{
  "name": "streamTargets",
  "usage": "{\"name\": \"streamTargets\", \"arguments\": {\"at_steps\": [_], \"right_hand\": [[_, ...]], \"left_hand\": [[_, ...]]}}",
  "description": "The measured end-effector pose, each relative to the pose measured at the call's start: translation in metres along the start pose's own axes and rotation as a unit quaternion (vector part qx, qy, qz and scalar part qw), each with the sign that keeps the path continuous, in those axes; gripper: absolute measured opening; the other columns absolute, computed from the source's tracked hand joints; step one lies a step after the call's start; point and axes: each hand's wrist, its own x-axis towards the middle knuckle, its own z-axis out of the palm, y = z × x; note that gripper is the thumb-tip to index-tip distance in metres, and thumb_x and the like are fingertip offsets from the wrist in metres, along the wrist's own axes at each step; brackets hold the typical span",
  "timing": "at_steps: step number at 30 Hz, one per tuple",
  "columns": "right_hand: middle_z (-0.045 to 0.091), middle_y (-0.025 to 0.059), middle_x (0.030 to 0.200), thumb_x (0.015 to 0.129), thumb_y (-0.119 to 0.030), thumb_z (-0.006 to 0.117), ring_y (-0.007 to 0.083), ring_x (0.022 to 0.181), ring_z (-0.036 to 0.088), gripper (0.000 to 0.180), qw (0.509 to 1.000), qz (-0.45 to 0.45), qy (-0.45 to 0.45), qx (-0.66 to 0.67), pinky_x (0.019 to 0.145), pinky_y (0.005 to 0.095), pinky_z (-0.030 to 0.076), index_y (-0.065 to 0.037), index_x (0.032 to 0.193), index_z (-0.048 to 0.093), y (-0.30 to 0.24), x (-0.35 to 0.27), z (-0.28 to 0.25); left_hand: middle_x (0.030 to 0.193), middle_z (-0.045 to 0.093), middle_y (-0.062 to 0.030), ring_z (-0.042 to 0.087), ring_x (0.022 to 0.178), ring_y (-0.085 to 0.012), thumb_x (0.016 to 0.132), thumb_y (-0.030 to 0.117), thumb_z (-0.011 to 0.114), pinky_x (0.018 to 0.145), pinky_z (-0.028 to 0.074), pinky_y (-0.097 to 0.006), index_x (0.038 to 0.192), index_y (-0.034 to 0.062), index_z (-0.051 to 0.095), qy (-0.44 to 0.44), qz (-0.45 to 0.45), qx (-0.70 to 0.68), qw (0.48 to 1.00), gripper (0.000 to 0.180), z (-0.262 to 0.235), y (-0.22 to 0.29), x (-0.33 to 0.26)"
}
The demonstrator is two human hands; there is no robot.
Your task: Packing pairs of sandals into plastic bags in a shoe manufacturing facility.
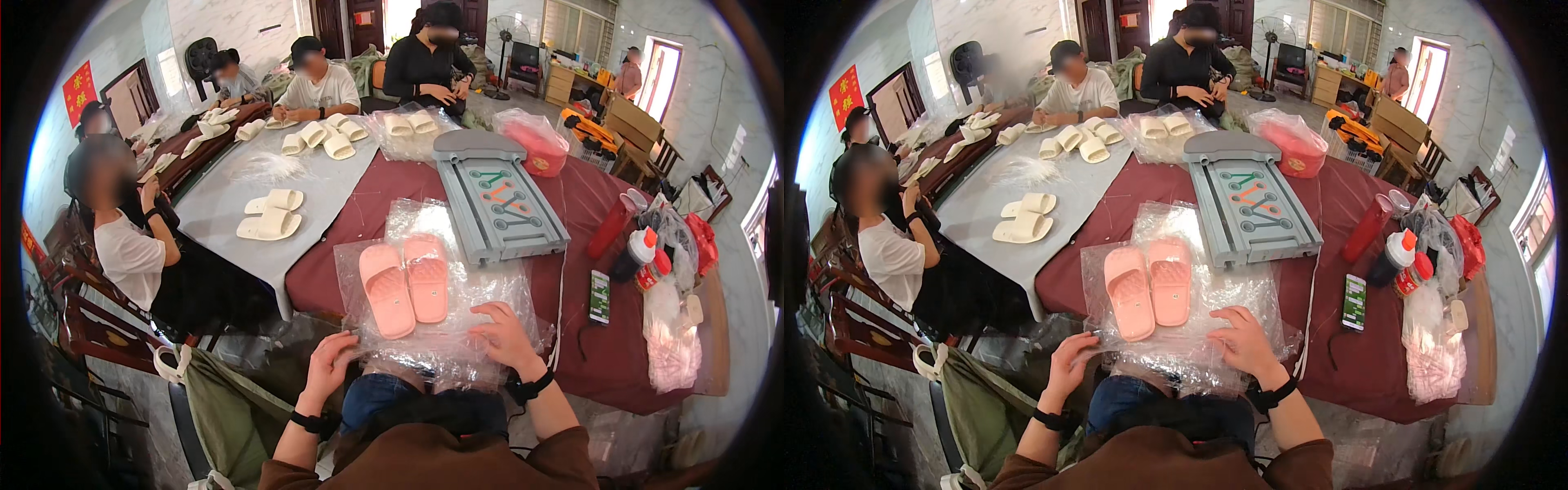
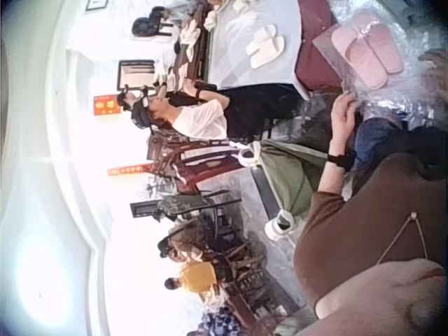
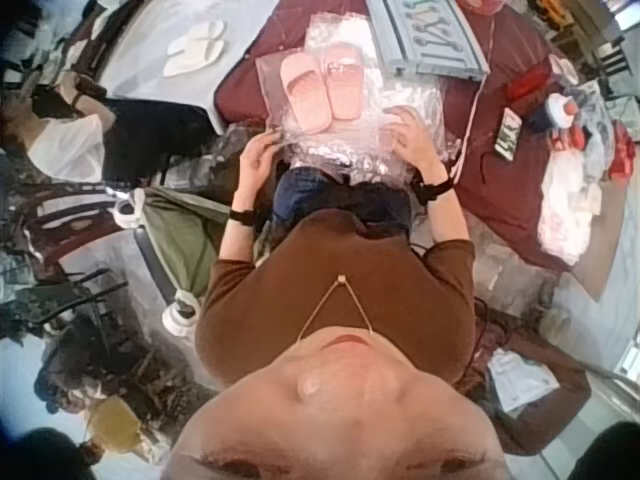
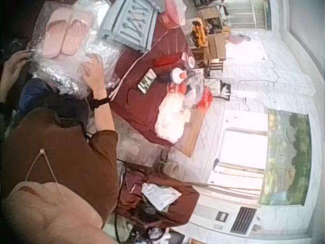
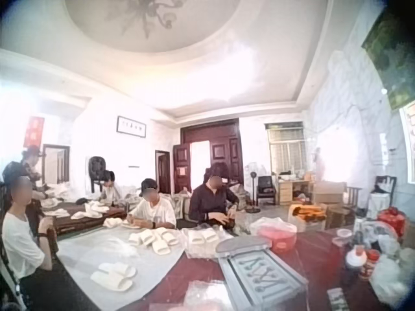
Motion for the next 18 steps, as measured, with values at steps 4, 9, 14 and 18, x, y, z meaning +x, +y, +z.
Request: {"name": "streamTargets", "arguments": {"at_steps": [4, 9, 14, 18], "right_hand": [[0.065, 0.0076, 0.109, 0.072, -0.012, 0.074, 0.0293, 0.105, 0.057, 0.016, 0.999, -0.026, 0.042, 0.002, 0.09, 0.0387, 0.046, -0.01, 0.087, 0.071, -0.011, 0.007, -0.004], [0.066, 0.0043, 0.071, 0.08, -0.016, 0.073, 0.0237, 0.067, 0.063, 0.012, 0.993, 0.049, 0.09, 0.06, 0.068, 0.0353, 0.048, -0.007, 0.085, 0.067, -0.003, 0.005, 0.012], [0.06, 0.0055, 0.06, 0.084, -0.021, 0.071, 0.0258, 0.05, 0.057, 0.024, 0.959, 0.25, 0.1, 0.082, 0.052, 0.0365, 0.045, -0.006, 0.099, 0.061, -0.006, 0.017, 0.033], [0.061, 0.0049, 0.069, 0.082, -0.02, 0.07, 0.0257, 0.063, 0.061, 0.035, 0.949, 0.302, 0.09, -0.025, 0.06, 0.0387, 0.047, -0.008, 0.112, 0.057, -0.01, 0.023, 0.036]], "left_hand": [[0.097, 0.071, -0.0084, 0.064, 0.101, -0.0299, 0.073, 0.002, 0.072, 0.09, 0.049, -0.039, 0.091, 0.0046, 0.07, 0.075, 0.013, 0.02, 0.997, 0.018, 0.001, 0.025, 0.014], [0.082, 0.071, -0.0085, 0.067, 0.08, -0.0201, 0.084, 0.004, 0.066, 0.076, 0.052, -0.03, 0.084, 0.0014, 0.069, 0.14, -0.131, -0.139, 0.972, 0.003, 0.019, -0.006, 0.004], [0.072, 0.066, -0.0028, 0.061, 0.064, -0.0092, 0.092, 0.007, 0.061, 0.063, 0.049, -0.023, 0.09, -0.0005, 0.066, 0.133, -0.235, -0.236, 0.934, 0.009, 0.034, -0.016, 0.008], [0.076, 0.062, -0.0032, 0.057, 0.061, -0.0082, 0.091, 0.008, 0.062, 0.055, 0.048, -0.023, 0.097, -0.0003, 0.06, 0.132, -0.249, -0.232, 0.931, 0.01, 0.04, -0.019, 0.011]]}}
